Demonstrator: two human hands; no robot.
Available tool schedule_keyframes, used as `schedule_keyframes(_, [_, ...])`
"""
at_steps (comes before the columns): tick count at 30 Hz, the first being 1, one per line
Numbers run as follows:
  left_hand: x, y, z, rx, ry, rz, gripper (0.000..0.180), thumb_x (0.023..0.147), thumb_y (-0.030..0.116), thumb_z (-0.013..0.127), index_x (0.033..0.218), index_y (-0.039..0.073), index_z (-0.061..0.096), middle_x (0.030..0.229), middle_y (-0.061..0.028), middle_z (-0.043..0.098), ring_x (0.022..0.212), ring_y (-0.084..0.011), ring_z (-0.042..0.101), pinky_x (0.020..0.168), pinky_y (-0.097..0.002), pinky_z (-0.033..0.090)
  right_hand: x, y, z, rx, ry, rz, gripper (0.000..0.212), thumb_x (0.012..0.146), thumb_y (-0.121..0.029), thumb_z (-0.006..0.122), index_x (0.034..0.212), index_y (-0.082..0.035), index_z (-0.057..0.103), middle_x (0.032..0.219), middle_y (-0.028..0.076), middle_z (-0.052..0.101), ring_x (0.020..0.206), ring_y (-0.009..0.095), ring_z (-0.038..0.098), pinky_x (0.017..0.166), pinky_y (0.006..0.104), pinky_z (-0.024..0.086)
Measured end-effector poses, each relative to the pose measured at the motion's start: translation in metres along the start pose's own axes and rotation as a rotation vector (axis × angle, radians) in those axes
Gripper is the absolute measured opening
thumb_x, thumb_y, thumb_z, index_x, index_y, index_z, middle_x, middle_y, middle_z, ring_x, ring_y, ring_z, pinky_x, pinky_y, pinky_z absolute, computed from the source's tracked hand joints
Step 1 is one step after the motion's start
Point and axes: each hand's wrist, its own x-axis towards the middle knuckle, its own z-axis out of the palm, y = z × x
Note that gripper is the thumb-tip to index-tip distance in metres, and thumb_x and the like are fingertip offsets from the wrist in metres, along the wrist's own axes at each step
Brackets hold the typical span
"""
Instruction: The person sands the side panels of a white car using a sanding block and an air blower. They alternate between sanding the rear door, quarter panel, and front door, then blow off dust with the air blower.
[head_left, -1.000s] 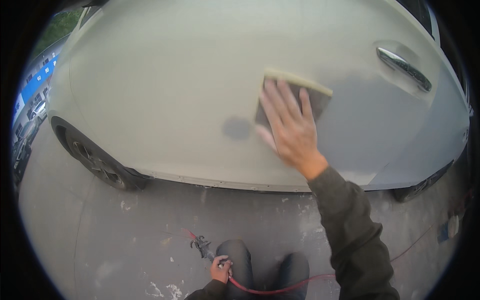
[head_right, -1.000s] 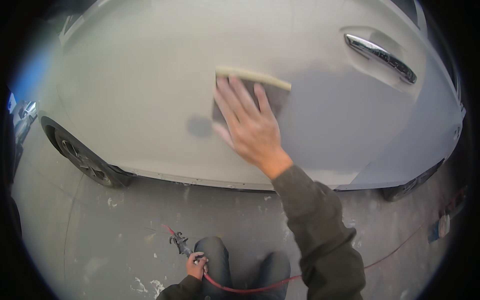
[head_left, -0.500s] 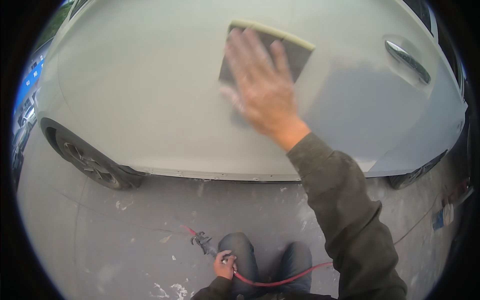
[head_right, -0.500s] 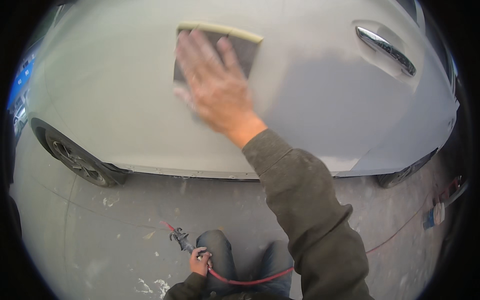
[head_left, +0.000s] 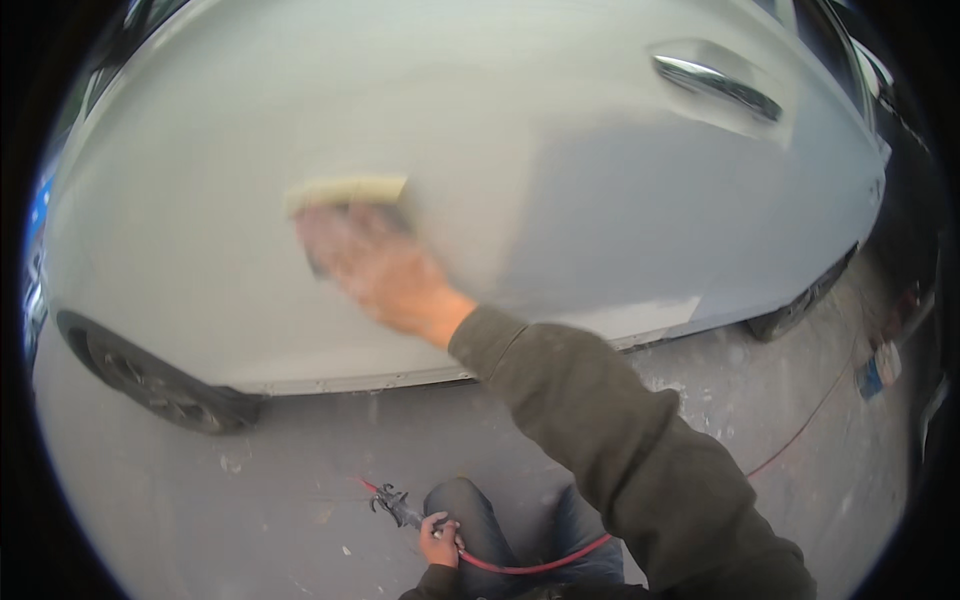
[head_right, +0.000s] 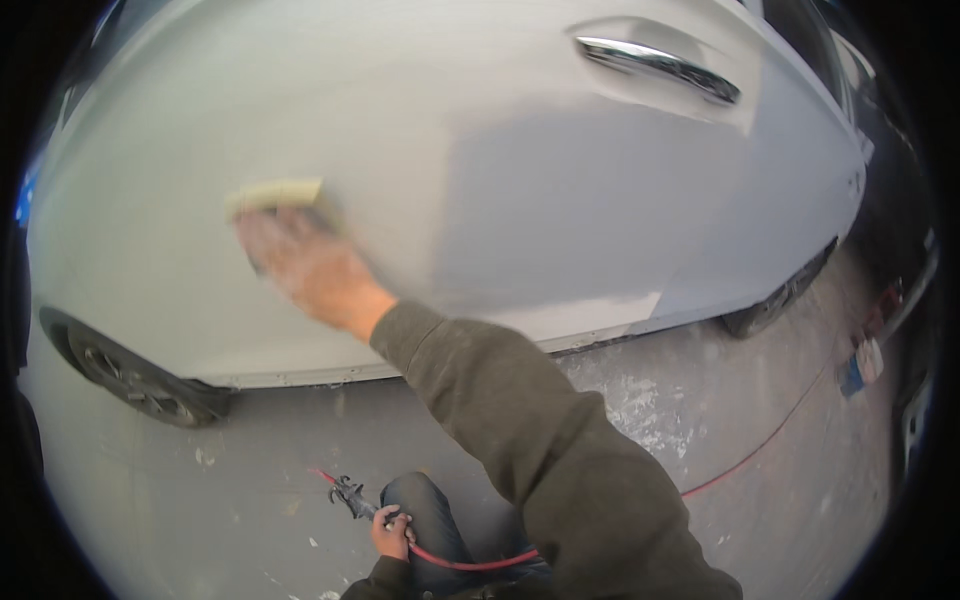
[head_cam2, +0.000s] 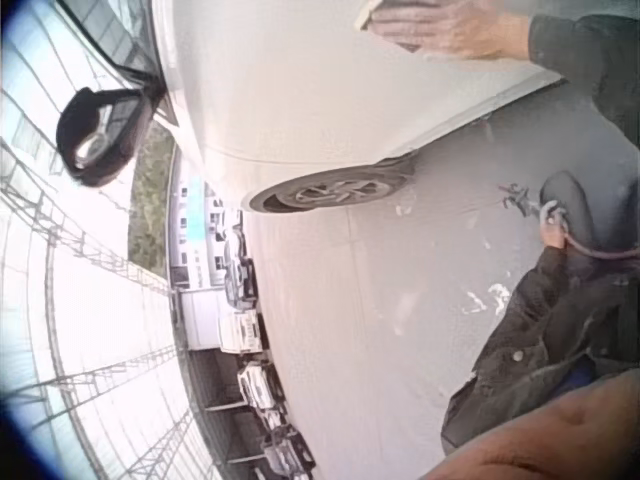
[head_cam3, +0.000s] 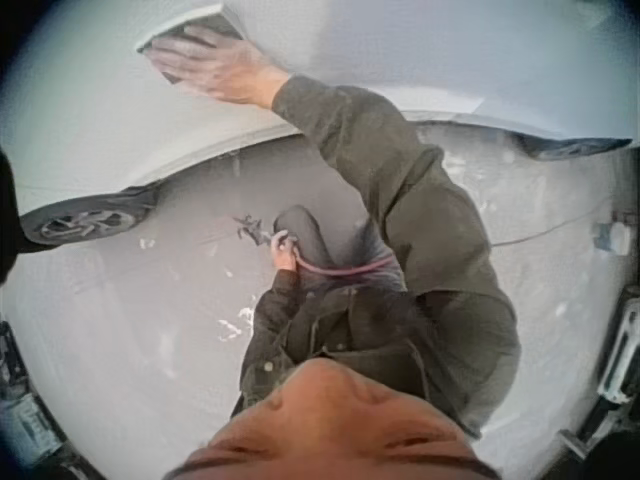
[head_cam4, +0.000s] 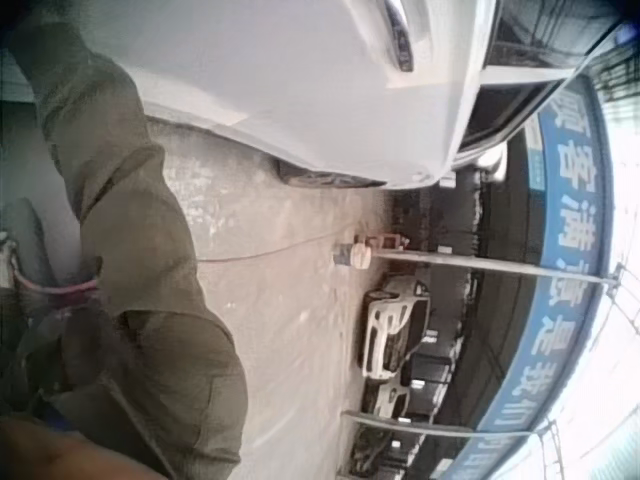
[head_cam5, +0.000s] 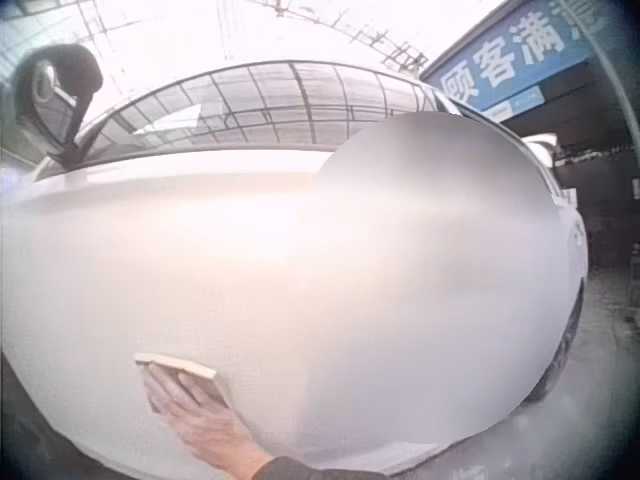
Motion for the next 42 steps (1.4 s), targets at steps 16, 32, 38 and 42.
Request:
schedule_keyframes(16, [-0.002, -0.002, 0.002, 0.144, -0.022, 0.025, 0.024, 0.091, 0.004, 0.062, 0.114, 0.012, 0.059, 0.084, -0.0071, 0.067, 0.059, -0.0135, 0.056, 0.051, -0.0267, 0.044, -0.129, 0.160, -0.081, -0.083, 0.361, 0.758, 0.069, 0.087, -0.023, 0.063, 0.147, 0.002, 0.040, 0.161, 0.021, 0.023, 0.151, 0.037, 0.017, 0.120, 0.0573, 0.006])
schedule_keyframes(32, [0.002, -0.003, 0.000, 0.120, 0.083, 0.003, 0.026, 0.088, 0.004, 0.063, 0.113, 0.008, 0.059, 0.084, -0.0090, 0.066, 0.059, -0.0146, 0.054, 0.051, -0.0269, 0.043, -0.170, 0.232, -0.129, -0.255, 0.262, 0.741, 0.076, 0.087, -0.035, 0.065, 0.148, 0.001, 0.038, 0.160, 0.021, 0.026, 0.150, 0.032, 0.021, 0.121, 0.0531, 0.014])
schedule_keyframes(38, [0.019, -0.008, 0.000, 0.093, 0.065, -0.021, 0.023, 0.088, 0.002, 0.061, 0.111, 0.007, 0.057, 0.080, -0.0097, 0.064, 0.054, -0.0143, 0.053, 0.047, -0.0279, 0.042, -0.076, 0.173, -0.105, 0.027, 0.214, 0.238, 0.077, 0.085, -0.045, 0.066, 0.145, -0.002, 0.045, 0.154, 0.016, 0.040, 0.147, 0.029, 0.031, 0.120, 0.0496, 0.023])
schedule_keyframes(42, [0.013, -0.010, -0.017, 0.114, 0.098, -0.033, 0.024, 0.088, 0.001, 0.061, 0.111, 0.007, 0.057, 0.080, -0.0100, 0.064, 0.054, -0.0148, 0.053, 0.047, -0.0285, 0.043, -0.146, 0.236, -0.141, -0.093, 0.099, 0.303, 0.068, 0.088, -0.040, 0.066, 0.144, -0.006, 0.048, 0.154, 0.012, 0.042, 0.145, 0.025, 0.035, 0.119, 0.0489, 0.025])
